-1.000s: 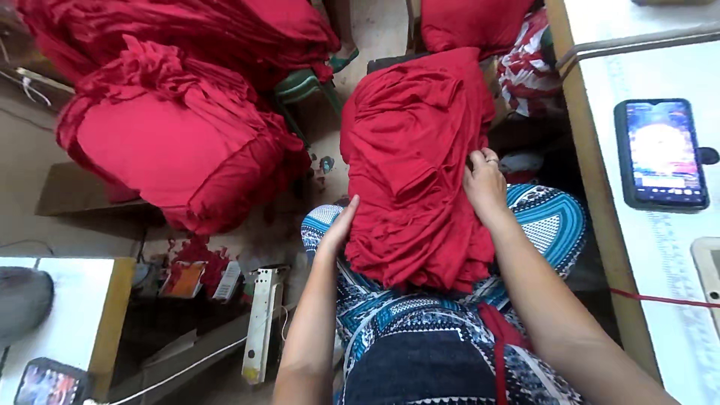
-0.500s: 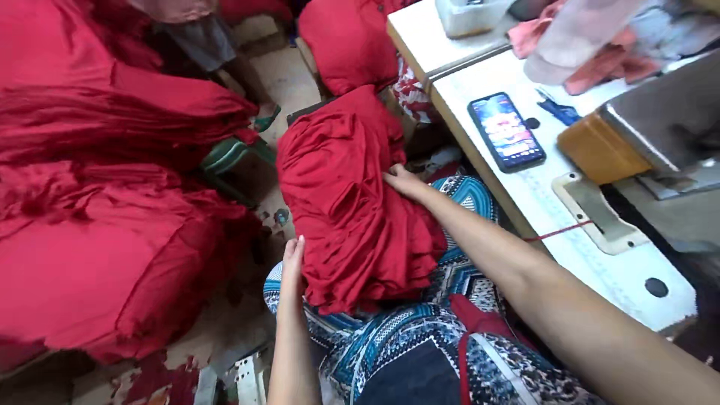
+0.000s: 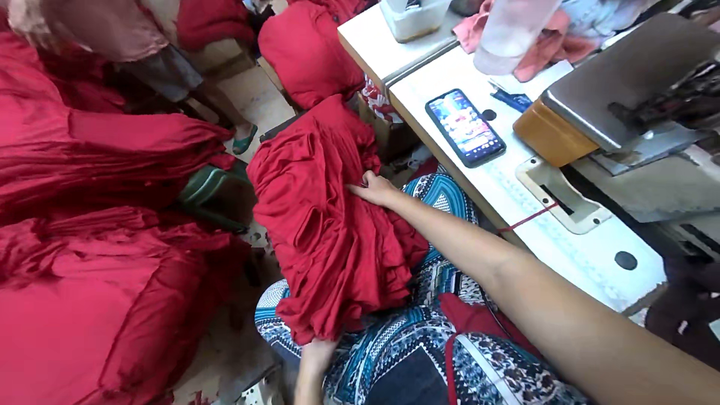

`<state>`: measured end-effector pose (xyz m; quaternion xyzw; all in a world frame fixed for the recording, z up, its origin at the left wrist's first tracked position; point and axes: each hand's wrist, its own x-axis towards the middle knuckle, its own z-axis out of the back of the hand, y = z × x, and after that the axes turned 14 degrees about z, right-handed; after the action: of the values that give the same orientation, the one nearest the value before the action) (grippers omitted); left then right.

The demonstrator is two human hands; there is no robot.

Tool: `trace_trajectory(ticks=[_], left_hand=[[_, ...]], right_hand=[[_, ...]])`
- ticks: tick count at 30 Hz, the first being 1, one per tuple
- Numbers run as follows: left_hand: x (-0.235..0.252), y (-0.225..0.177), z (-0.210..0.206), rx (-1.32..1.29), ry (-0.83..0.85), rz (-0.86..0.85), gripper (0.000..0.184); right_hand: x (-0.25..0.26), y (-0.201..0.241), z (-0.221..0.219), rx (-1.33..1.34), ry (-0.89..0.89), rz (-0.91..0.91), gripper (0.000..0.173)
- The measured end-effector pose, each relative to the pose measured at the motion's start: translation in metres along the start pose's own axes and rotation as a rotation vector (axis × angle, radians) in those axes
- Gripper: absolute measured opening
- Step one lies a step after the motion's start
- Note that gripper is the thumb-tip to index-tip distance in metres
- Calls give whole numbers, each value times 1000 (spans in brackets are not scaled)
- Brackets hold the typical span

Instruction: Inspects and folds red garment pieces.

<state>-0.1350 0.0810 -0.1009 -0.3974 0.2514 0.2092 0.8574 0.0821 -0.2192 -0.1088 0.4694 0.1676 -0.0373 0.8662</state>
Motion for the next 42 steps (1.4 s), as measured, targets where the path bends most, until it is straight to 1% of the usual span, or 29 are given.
trace_trajectory(ticks=[3,4,5,6,7,8,9,10,12,14,15,17,18,20,22,23,25,27,29,30,32,34,35,36,37,38,39,41,42], left_hand=[[7,-2,-32,-112,-258,120,48],[10,-4,-34,-161,-288,164,45],[11,-7,-31,-167,-271,222,43],[13,-12,-25,-133,-266,249,42],[16,-17,-17,-112,-275,232,42],[19,-23,-7,-93,-300,174,43],[23,-27,2,-114,-332,68,45],[29,-31,13,-179,-353,-76,52],[45,-49,39,-268,-350,-357,76],[46,-75,71,-231,-304,-545,97],[43,-85,88,-155,-289,-603,102],[36,-101,115,49,-316,-683,94],[33,-106,124,116,-323,-692,89],[33,-109,137,190,-311,-672,85],[38,-100,146,269,-296,-622,82],[39,-92,147,304,-281,-556,82],[40,-68,143,329,-228,-378,81],[42,-32,133,265,-168,-247,81],[45,1,128,298,-171,-326,83],[41,5,128,335,-171,-351,84],[28,-6,135,371,-136,-379,81],[24,-19,148,344,-55,-501,79],[25,-28,154,296,35,-544,89],[27,-38,157,255,131,-563,103],[29,-49,153,221,170,-570,113],[33,-57,142,180,139,-566,107],[35,-64,127,161,44,-545,93],[38,-74,100,145,-88,-467,83],[36,-78,89,108,-155,-446,72]], right_hand=[[1,-1,-1,0,-15,4,80],[0,-3,-3,-1,-30,7,80],[0,-5,-5,-4,-43,6,80],[1,-6,-5,1,-48,6,80],[1,-6,-4,11,-45,2,80],[3,-5,-3,26,-38,-3,80],[4,-5,-3,41,-40,-8,80],[4,-2,-4,54,-41,-13,80],[-2,11,-3,96,-40,-12,76],[-8,27,1,166,-6,-11,71],[-6,31,-3,182,-3,-21,69],[0,27,-18,238,-31,-14,61],[-1,22,-26,290,-50,8,58],[-11,10,-48,420,-126,43,60],[-22,11,-62,461,-187,22,59],[-25,13,-66,454,-200,28,57],[-28,8,-73,395,-201,104,56],[-29,1,-75,314,-164,152,57],[-27,-2,-78,278,-158,159,58],[-26,-2,-80,273,-169,162,58],[-27,-1,-80,270,-168,155,58],[-29,-1,-79,264,-171,149,57],[-29,-1,-80,259,-181,152,57],[-29,0,-80,261,-188,154,58],[-29,1,-79,268,-189,151,58],[-28,2,-77,282,-183,141,57],[-27,3,-74,304,-168,132,57],[-24,2,-68,376,-148,116,54],[-21,1,-66,414,-139,99,52]])
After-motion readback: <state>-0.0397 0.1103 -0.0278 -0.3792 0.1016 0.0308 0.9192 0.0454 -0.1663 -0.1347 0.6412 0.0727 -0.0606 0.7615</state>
